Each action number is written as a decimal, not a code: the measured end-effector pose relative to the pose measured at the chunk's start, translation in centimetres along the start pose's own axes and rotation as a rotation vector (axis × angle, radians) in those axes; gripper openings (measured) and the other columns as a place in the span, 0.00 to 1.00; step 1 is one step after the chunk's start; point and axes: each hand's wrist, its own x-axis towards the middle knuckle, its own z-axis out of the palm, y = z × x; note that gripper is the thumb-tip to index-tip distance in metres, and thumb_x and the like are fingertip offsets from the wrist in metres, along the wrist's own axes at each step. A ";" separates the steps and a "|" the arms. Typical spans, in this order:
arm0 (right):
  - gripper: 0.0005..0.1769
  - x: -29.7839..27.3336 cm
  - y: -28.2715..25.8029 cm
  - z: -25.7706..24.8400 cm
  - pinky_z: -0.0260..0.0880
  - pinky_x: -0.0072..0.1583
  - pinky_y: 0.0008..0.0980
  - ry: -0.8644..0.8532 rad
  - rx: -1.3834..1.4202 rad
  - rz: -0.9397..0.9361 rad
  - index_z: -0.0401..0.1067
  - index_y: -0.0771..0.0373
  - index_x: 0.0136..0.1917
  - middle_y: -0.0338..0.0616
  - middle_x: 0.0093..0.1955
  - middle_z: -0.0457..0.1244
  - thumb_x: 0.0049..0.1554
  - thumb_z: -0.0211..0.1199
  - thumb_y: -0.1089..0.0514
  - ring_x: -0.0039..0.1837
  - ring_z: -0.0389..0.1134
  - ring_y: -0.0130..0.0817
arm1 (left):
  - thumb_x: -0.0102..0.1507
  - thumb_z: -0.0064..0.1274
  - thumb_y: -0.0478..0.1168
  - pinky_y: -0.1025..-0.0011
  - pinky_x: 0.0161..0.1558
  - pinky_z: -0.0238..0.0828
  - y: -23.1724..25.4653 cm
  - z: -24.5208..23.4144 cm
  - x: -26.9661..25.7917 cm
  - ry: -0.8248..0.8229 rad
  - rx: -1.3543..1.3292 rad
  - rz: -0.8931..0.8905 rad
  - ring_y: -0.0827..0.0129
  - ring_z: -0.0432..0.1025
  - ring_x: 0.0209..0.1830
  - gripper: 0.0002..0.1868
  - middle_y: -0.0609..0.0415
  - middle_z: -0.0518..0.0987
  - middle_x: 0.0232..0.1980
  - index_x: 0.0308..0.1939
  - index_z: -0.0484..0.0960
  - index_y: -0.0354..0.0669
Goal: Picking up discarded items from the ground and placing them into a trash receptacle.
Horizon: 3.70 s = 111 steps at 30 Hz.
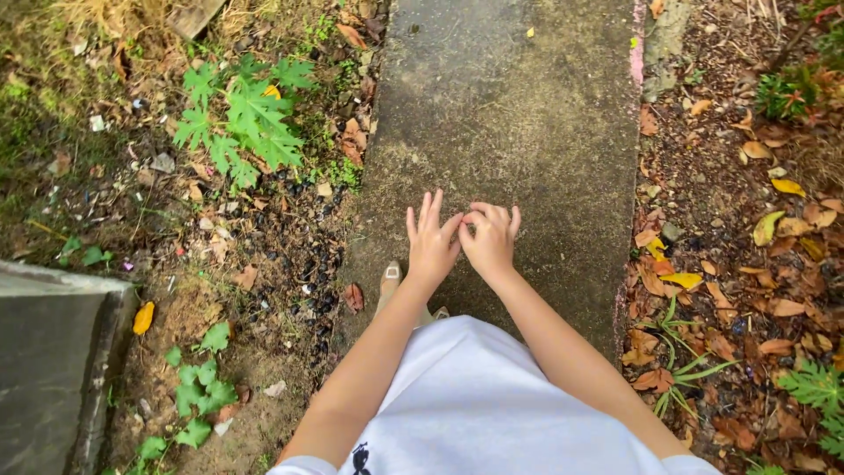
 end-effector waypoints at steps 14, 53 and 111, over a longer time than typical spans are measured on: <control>0.07 3.9 1.8 1.5 0.39 0.77 0.59 0.074 0.008 0.175 0.80 0.57 0.43 0.40 0.59 0.68 0.56 0.67 0.53 0.68 0.62 0.42 | 0.60 0.61 0.40 0.39 0.77 0.39 -3.2 2.8 7.5 -0.031 -0.059 0.200 0.47 0.53 0.81 0.07 0.43 0.63 0.78 0.42 0.87 0.48; 0.27 24.4 14.3 -1.9 0.30 0.78 0.61 0.060 -0.006 0.256 0.72 0.59 0.66 0.54 0.81 0.49 0.56 0.66 0.50 0.79 0.51 0.50 | 0.62 0.57 0.50 0.35 0.74 0.29 0.5 11.4 27.5 -0.234 0.121 -0.095 0.41 0.38 0.82 0.40 0.35 0.47 0.81 0.76 0.62 0.44; 0.34 66.7 30.2 -1.7 0.29 0.78 0.60 -0.030 -0.039 0.089 0.62 0.58 0.76 0.51 0.80 0.53 0.60 0.60 0.45 0.82 0.48 0.47 | 0.64 0.52 0.50 0.33 0.73 0.29 -2.5 21.9 70.9 -0.069 0.159 -0.133 0.42 0.42 0.82 0.34 0.39 0.51 0.81 0.74 0.66 0.43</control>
